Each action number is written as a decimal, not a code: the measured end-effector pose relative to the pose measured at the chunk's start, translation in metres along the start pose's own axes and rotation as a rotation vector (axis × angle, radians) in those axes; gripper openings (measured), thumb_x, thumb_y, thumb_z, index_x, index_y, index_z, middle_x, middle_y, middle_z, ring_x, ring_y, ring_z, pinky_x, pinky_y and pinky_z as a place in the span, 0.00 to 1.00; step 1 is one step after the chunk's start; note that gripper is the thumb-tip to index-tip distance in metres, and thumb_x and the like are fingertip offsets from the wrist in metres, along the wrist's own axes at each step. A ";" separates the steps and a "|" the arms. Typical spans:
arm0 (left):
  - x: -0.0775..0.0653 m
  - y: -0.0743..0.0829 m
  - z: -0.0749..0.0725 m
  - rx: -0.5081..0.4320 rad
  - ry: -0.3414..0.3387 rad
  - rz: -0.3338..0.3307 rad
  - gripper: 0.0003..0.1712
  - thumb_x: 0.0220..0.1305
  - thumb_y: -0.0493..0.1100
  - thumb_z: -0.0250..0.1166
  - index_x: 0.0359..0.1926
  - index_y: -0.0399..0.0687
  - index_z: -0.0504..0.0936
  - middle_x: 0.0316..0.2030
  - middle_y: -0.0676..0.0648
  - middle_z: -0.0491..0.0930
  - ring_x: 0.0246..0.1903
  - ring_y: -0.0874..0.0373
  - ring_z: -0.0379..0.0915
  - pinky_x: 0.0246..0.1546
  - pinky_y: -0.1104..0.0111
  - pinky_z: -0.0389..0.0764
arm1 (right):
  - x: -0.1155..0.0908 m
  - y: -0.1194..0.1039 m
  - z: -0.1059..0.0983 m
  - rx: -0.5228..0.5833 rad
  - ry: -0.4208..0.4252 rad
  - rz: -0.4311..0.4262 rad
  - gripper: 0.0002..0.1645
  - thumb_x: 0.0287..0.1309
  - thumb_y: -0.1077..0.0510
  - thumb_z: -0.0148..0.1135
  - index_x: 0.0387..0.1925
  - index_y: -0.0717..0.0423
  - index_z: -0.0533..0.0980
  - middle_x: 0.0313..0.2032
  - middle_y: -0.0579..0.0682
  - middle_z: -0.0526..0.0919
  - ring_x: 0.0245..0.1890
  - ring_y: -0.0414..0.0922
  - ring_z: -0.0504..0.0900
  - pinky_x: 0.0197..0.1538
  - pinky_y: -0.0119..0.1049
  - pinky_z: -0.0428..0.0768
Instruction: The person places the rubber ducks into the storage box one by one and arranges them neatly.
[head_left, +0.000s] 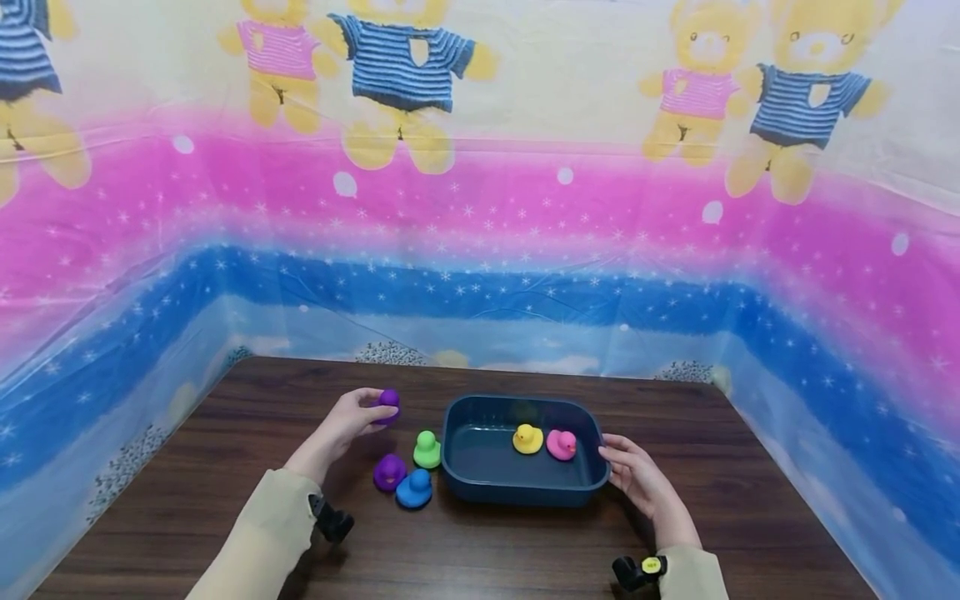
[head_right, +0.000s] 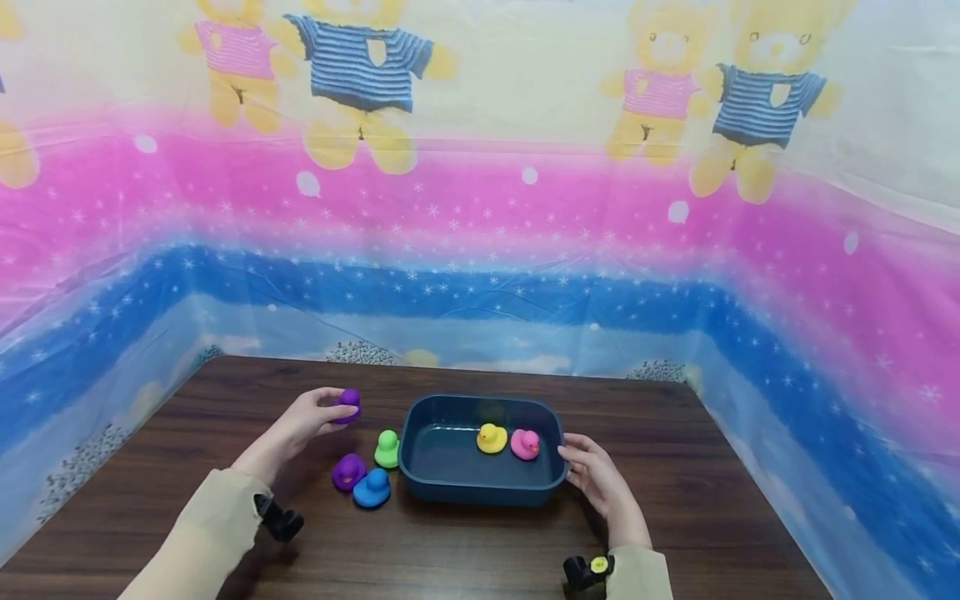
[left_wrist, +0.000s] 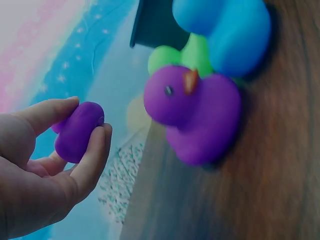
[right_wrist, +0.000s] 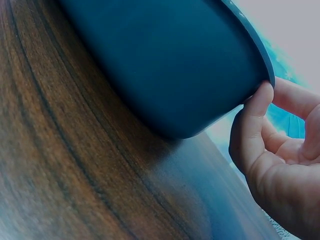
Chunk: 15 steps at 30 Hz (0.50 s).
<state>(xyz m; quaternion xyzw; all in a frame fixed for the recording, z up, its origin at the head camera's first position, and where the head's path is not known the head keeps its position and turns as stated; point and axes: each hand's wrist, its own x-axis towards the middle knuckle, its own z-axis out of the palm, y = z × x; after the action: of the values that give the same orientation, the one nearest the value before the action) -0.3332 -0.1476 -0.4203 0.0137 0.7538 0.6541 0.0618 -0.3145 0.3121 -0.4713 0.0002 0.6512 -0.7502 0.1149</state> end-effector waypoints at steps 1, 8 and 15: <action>0.001 0.002 0.002 -0.005 -0.007 0.009 0.35 0.62 0.41 0.69 0.61 0.23 0.65 0.51 0.32 0.75 0.44 0.55 0.81 0.54 0.61 0.81 | 0.000 0.000 -0.001 0.001 0.001 -0.001 0.09 0.71 0.62 0.51 0.49 0.50 0.71 0.37 0.39 0.82 0.35 0.33 0.82 0.43 0.27 0.81; 0.013 0.021 0.029 0.009 -0.017 -0.001 0.31 0.66 0.39 0.63 0.64 0.27 0.65 0.57 0.30 0.72 0.49 0.51 0.80 0.62 0.51 0.73 | 0.001 0.001 -0.004 -0.013 -0.001 -0.002 0.11 0.71 0.61 0.51 0.53 0.52 0.70 0.38 0.39 0.82 0.37 0.34 0.82 0.44 0.27 0.80; 0.023 0.038 0.056 0.004 -0.047 0.005 0.29 0.67 0.36 0.62 0.65 0.28 0.66 0.58 0.30 0.73 0.46 0.55 0.79 0.60 0.54 0.76 | 0.001 0.003 -0.003 -0.012 -0.011 -0.007 0.11 0.71 0.61 0.51 0.53 0.51 0.70 0.38 0.39 0.82 0.36 0.33 0.82 0.44 0.27 0.81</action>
<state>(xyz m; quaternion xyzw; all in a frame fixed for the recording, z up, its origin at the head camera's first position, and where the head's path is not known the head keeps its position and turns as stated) -0.3519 -0.0847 -0.3923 0.0310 0.7534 0.6522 0.0778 -0.3154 0.3142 -0.4748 -0.0072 0.6549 -0.7468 0.1159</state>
